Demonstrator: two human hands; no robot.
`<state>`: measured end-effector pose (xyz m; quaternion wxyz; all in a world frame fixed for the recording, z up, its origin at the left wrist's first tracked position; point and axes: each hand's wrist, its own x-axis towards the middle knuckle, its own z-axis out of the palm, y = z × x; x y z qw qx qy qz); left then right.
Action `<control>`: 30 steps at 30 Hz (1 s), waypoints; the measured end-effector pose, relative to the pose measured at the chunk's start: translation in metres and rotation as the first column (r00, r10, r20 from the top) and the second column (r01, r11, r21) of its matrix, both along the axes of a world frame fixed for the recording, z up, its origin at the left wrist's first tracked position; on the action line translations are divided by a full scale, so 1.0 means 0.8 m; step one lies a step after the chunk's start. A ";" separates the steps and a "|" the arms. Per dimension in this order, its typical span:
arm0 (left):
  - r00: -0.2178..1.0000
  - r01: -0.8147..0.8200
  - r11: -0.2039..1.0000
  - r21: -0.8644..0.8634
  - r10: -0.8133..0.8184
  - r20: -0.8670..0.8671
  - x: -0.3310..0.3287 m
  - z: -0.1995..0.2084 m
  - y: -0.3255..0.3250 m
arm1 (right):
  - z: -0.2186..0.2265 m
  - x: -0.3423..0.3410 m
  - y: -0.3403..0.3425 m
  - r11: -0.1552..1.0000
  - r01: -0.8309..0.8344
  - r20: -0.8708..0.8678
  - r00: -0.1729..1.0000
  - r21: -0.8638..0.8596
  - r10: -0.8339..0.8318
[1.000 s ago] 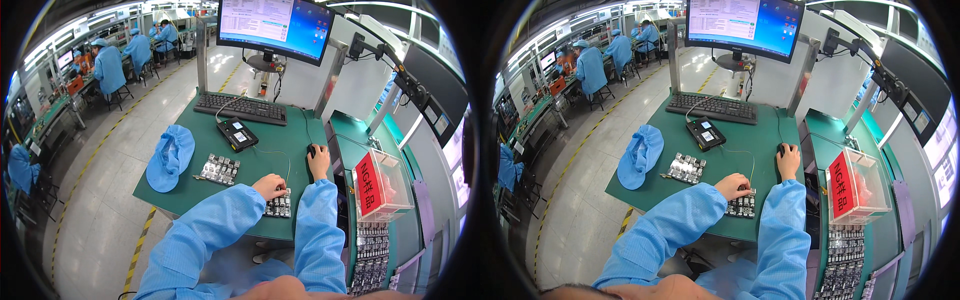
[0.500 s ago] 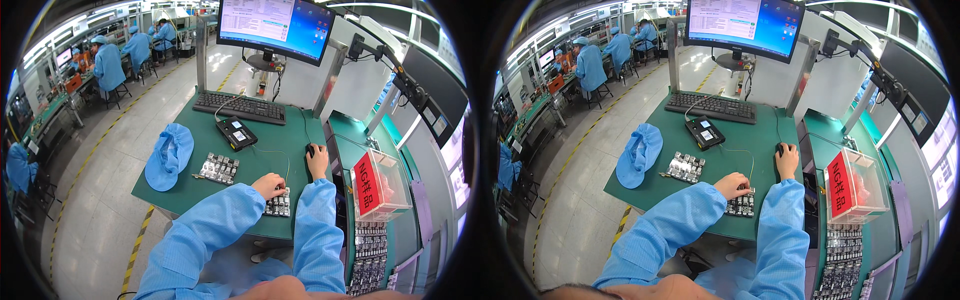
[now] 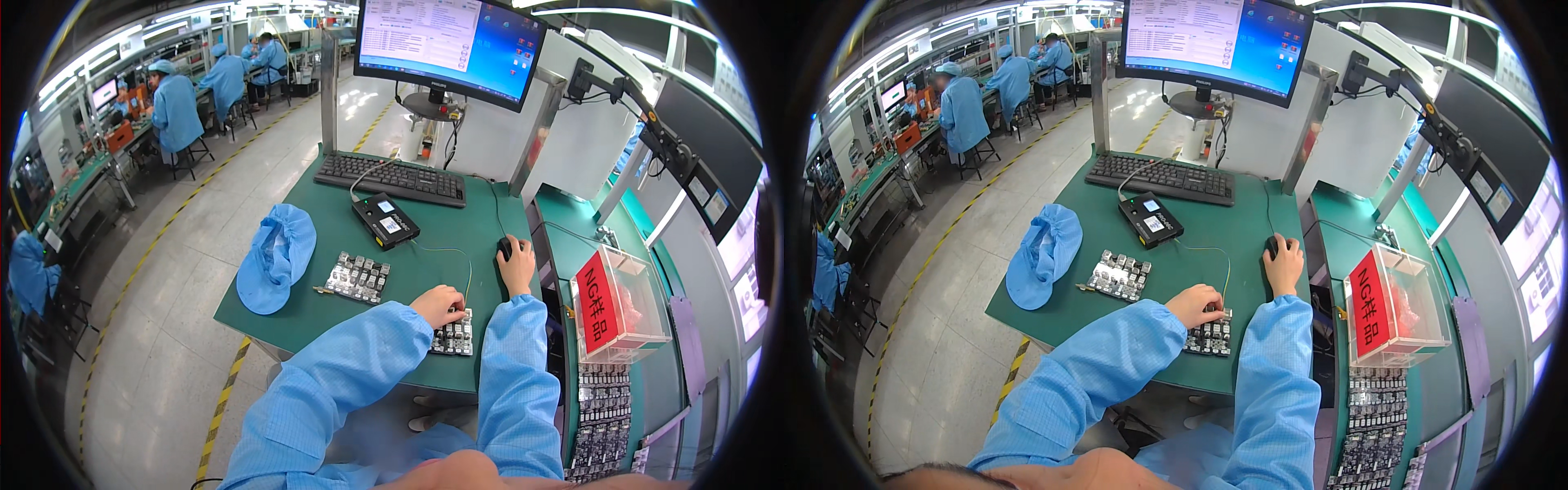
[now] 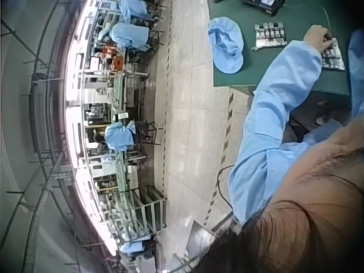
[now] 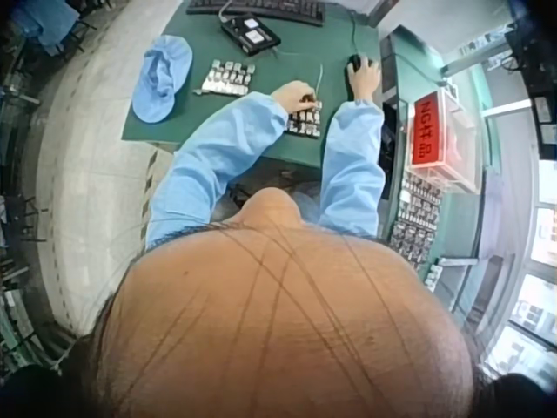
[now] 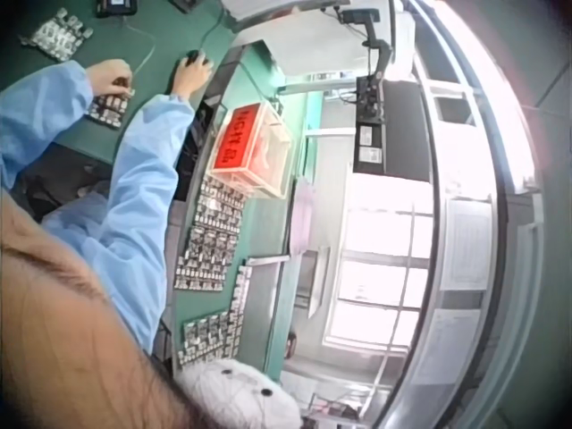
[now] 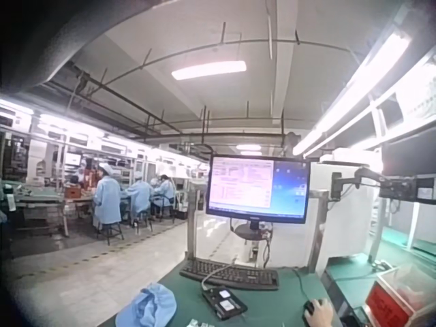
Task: Testing and inspecting electronic circuit boards using a test probe and monitoring software on a computer.
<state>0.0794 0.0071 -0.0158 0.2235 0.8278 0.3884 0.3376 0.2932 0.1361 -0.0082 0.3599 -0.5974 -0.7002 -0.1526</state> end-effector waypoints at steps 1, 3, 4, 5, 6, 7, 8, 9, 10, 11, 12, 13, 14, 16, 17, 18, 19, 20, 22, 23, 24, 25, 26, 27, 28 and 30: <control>1.000 0.000 1.000 0.013 0.000 0.003 0.000 -0.001 0.000 | 0.002 0.000 0.000 0.999 0.037 0.022 0.999 0.014 -0.037; 1.000 0.003 1.000 0.017 -0.003 -0.004 0.000 -0.001 0.001 | 0.006 0.005 0.001 0.993 0.057 0.018 0.998 0.101 -0.060; 1.000 0.005 1.000 0.027 -0.005 -0.005 0.000 -0.001 0.002 | 0.009 0.010 0.002 0.987 0.083 0.024 0.996 0.137 -0.087; 1.000 0.006 1.000 0.020 -0.006 -0.006 -0.001 -0.001 0.002 | 0.011 0.020 0.003 0.981 0.099 -0.016 0.995 0.169 -0.098; 1.000 0.007 1.000 0.014 -0.007 -0.007 -0.001 -0.001 0.002 | 0.012 0.033 0.002 0.983 0.153 -0.089 0.986 0.101 -0.144; 1.000 0.013 1.000 0.014 -0.013 -0.008 -0.001 0.000 0.002 | 0.012 0.048 0.003 0.981 0.166 -0.131 0.980 0.097 -0.153; 1.000 0.011 1.000 0.000 -0.011 -0.015 -0.001 0.001 0.002 | 0.009 0.065 0.002 0.973 0.230 -0.150 0.962 0.002 -0.227; 1.000 0.008 1.000 -0.013 -0.008 -0.020 -0.001 0.001 0.002 | 0.004 0.083 0.001 0.955 0.294 -0.158 0.942 -0.040 -0.297; 1.000 0.013 1.000 -0.010 -0.013 -0.018 -0.001 0.001 0.002 | -0.004 0.098 0.001 0.935 0.336 -0.195 0.915 -0.111 -0.352; 1.000 0.008 1.000 -0.004 -0.008 -0.015 -0.001 0.001 0.002 | -0.014 0.111 0.002 0.943 0.317 -0.187 0.925 -0.099 -0.330; 1.000 0.006 1.000 -0.008 -0.006 -0.015 -0.001 0.001 0.002 | -0.025 0.123 0.004 0.950 0.228 -0.230 0.933 -0.214 -0.276; 1.000 0.010 1.000 0.004 -0.010 -0.010 0.000 0.001 0.002 | -0.035 0.133 0.007 0.927 0.155 -0.276 0.926 -0.341 -0.257; 1.000 0.002 1.000 0.002 -0.002 -0.015 0.000 0.001 0.002 | -0.044 0.139 0.013 0.935 0.126 -0.240 0.947 -0.331 -0.213; 1.000 -0.001 1.000 -0.003 0.001 -0.011 0.000 0.000 0.002 | -0.060 0.148 0.023 0.918 0.104 -0.234 0.950 -0.382 -0.205; 1.000 0.000 1.000 0.006 0.000 -0.007 0.000 -0.001 0.002 | -0.064 0.151 0.027 0.919 0.109 -0.233 0.950 -0.378 -0.208; 1.000 -0.004 1.000 0.007 0.005 -0.009 0.000 -0.001 0.002 | -0.068 0.153 0.030 0.904 0.088 -0.266 0.940 -0.418 -0.214; 1.000 -0.007 1.000 0.002 0.007 -0.013 0.000 -0.001 0.002 | -0.070 0.154 0.033 0.881 0.103 -0.289 0.921 -0.462 -0.260; 1.000 -0.006 1.000 0.018 0.006 -0.003 0.000 -0.001 0.002 | -0.071 0.156 0.034 0.867 0.112 -0.295 0.913 -0.486 -0.283; 1.000 -0.007 1.000 0.025 0.007 -0.006 -0.001 -0.001 0.001 | -0.071 0.157 0.034 0.879 0.089 -0.277 0.930 -0.469 -0.243; 1.000 -0.009 1.000 0.013 0.009 -0.022 -0.001 -0.001 0.001 | -0.070 0.157 0.034 0.882 0.095 -0.248 0.941 -0.461 -0.231; 1.000 -0.010 1.000 0.026 0.010 -0.012 0.000 0.000 0.001 | -0.070 0.157 0.033 0.871 0.104 -0.223 0.946 -0.480 -0.236; 1.000 -0.010 1.000 0.022 0.010 -0.008 0.000 0.001 0.001 | -0.069 0.156 0.033 0.877 0.101 -0.229 0.945 -0.470 -0.232; 1.000 -0.009 1.000 0.011 0.009 -0.012 0.000 0.001 0.000 | -0.069 0.155 0.033 0.880 0.095 -0.208 0.955 -0.466 -0.213; 1.000 -0.015 1.000 0.009 0.015 -0.002 -0.001 0.000 -0.001 | -0.069 0.155 0.033 0.879 0.103 -0.183 0.961 -0.466 -0.210; 1.000 -0.011 1.000 0.009 0.011 -0.003 -0.001 0.000 0.000 | -0.069 0.154 0.032 0.881 0.102 -0.192 0.958 -0.463 -0.212; 1.000 -0.010 1.000 0.006 0.010 0.005 0.000 0.000 0.001 | -0.070 0.154 0.033 0.886 0.091 -0.171 0.968 -0.455 -0.187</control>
